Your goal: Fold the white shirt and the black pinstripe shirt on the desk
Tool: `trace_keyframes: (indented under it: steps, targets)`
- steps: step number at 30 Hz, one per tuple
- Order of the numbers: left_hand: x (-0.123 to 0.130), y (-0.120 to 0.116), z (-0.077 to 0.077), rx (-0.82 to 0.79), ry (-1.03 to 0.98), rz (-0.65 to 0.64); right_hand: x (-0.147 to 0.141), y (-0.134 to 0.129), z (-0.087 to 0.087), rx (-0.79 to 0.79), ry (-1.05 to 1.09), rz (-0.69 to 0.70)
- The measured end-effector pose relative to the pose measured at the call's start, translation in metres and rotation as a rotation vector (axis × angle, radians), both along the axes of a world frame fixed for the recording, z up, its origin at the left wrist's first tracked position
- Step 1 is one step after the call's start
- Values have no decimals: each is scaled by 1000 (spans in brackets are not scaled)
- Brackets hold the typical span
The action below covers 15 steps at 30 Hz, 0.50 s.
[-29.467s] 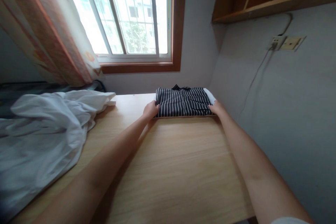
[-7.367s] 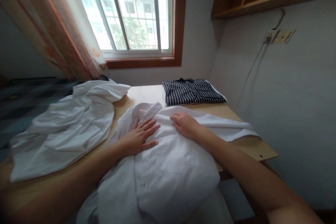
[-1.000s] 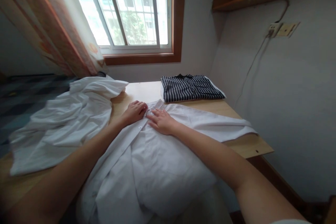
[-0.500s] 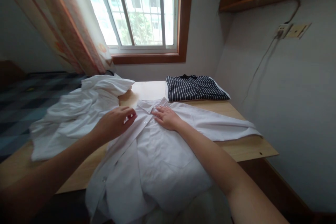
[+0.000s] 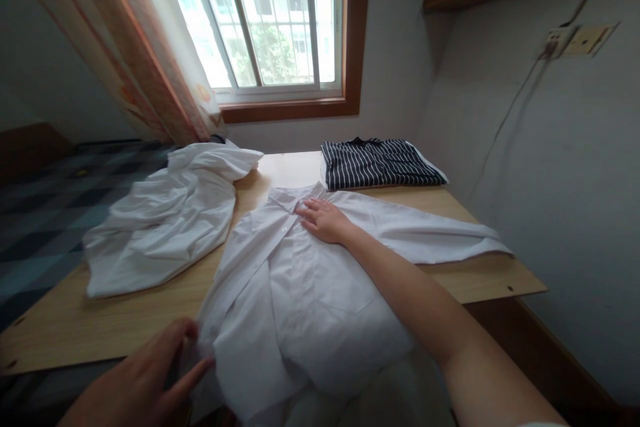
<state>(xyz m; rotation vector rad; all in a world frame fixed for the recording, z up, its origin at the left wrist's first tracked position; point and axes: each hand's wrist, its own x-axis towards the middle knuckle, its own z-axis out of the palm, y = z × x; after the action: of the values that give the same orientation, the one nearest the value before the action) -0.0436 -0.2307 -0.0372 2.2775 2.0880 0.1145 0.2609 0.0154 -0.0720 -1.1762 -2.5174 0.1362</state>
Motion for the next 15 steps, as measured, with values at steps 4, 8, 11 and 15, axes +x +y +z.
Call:
trace_keyframes:
  steps: [4, 8, 11, 15]
  targets:
    - [11, -14, -12, 7, 25, -16, 0, 0, 0, -7, 7, 2]
    - [23, -22, -25, 117, 101, 18, 0, -2, 2, -14, 10, 0]
    - [24, -27, -40, 244, 139, 42, 0, -3, 4, -14, 2, -2]
    - [26, -31, -55, 347, 120, -16, 0, -3, 3, -14, 0, -8]
